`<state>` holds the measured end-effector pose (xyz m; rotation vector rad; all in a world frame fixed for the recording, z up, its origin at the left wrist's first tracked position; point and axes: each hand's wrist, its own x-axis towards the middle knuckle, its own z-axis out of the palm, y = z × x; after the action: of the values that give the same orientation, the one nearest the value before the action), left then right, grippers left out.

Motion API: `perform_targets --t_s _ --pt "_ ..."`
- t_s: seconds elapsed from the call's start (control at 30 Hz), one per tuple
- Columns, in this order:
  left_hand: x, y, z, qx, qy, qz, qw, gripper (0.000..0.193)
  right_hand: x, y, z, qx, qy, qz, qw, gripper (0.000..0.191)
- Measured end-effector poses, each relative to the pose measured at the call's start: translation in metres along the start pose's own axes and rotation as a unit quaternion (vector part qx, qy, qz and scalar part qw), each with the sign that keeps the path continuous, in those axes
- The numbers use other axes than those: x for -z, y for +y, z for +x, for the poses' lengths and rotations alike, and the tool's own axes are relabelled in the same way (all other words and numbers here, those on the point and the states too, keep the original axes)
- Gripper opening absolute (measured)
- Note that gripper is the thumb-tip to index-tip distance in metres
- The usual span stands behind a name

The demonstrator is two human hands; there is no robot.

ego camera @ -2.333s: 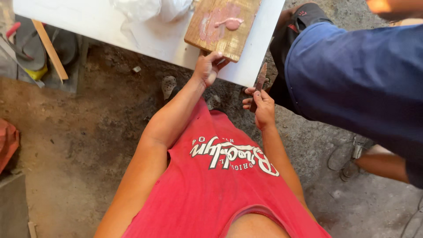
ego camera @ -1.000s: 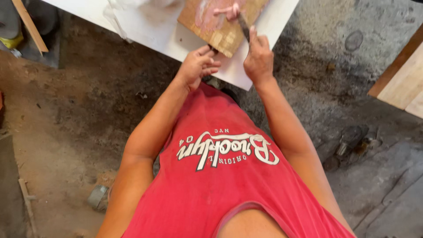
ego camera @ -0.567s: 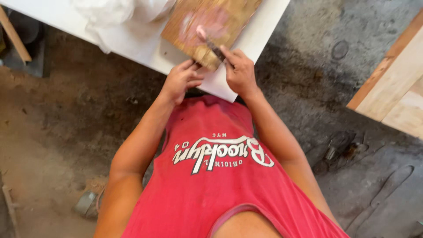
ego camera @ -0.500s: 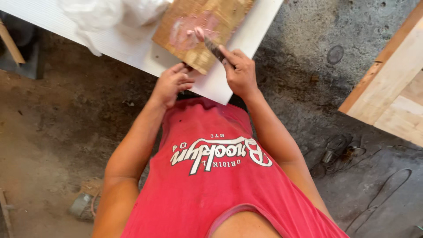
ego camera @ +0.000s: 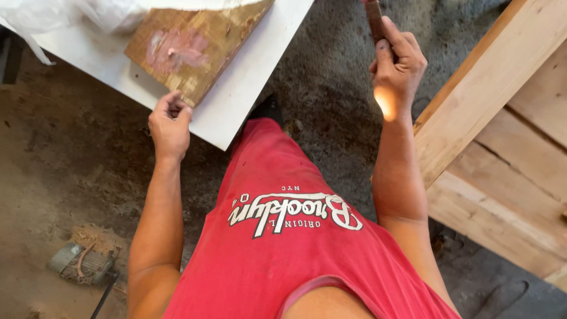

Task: The person scrapes a damaged area on a white door using a chisel and a wooden block, then applies a filler material to the hole and smooths it with the chisel. They repeat this process on multiple spots on the door.

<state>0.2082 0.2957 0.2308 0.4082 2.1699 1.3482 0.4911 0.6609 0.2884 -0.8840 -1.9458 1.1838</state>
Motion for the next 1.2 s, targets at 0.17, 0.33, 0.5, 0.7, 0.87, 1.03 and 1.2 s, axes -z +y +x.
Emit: perform_targets --t_s 0.17,0.33,0.5,0.7,0.87,1.03,1.2 --pt "-0.045 0.064 0.005 -0.04 -0.06 0.094 0.993 0.033 0.025 0.027 0.045 0.039 0.007 0.005 0.999 0.03" --pt "-0.095 0.137 0.06 -0.144 -0.123 0.112 0.975 0.03 0.041 0.041 0.116 0.067 -0.003 -0.039 0.997 0.026" --pt "-0.144 0.206 0.135 -0.141 -0.143 0.093 0.975 0.025 0.056 0.051 0.205 0.07 -0.02 -0.123 0.99 0.026" --pt "-0.175 0.267 0.186 -0.283 -0.175 0.135 0.933 0.016 0.062 0.056 0.286 0.021 -0.082 -0.111 0.99 0.021" --pt "-0.214 0.296 0.215 -0.228 -0.212 0.093 0.946 0.011 0.066 0.075 0.376 0.113 -0.135 -0.163 0.971 0.02" --pt "-0.266 0.294 0.245 -0.124 -0.218 0.118 0.961 0.02 0.053 0.11 0.477 0.127 -0.224 -0.144 0.956 0.021" --pt "-0.313 0.299 0.292 -0.058 -0.101 0.227 0.967 0.031 0.007 0.159 0.6 0.233 -0.357 -0.128 0.896 0.016"
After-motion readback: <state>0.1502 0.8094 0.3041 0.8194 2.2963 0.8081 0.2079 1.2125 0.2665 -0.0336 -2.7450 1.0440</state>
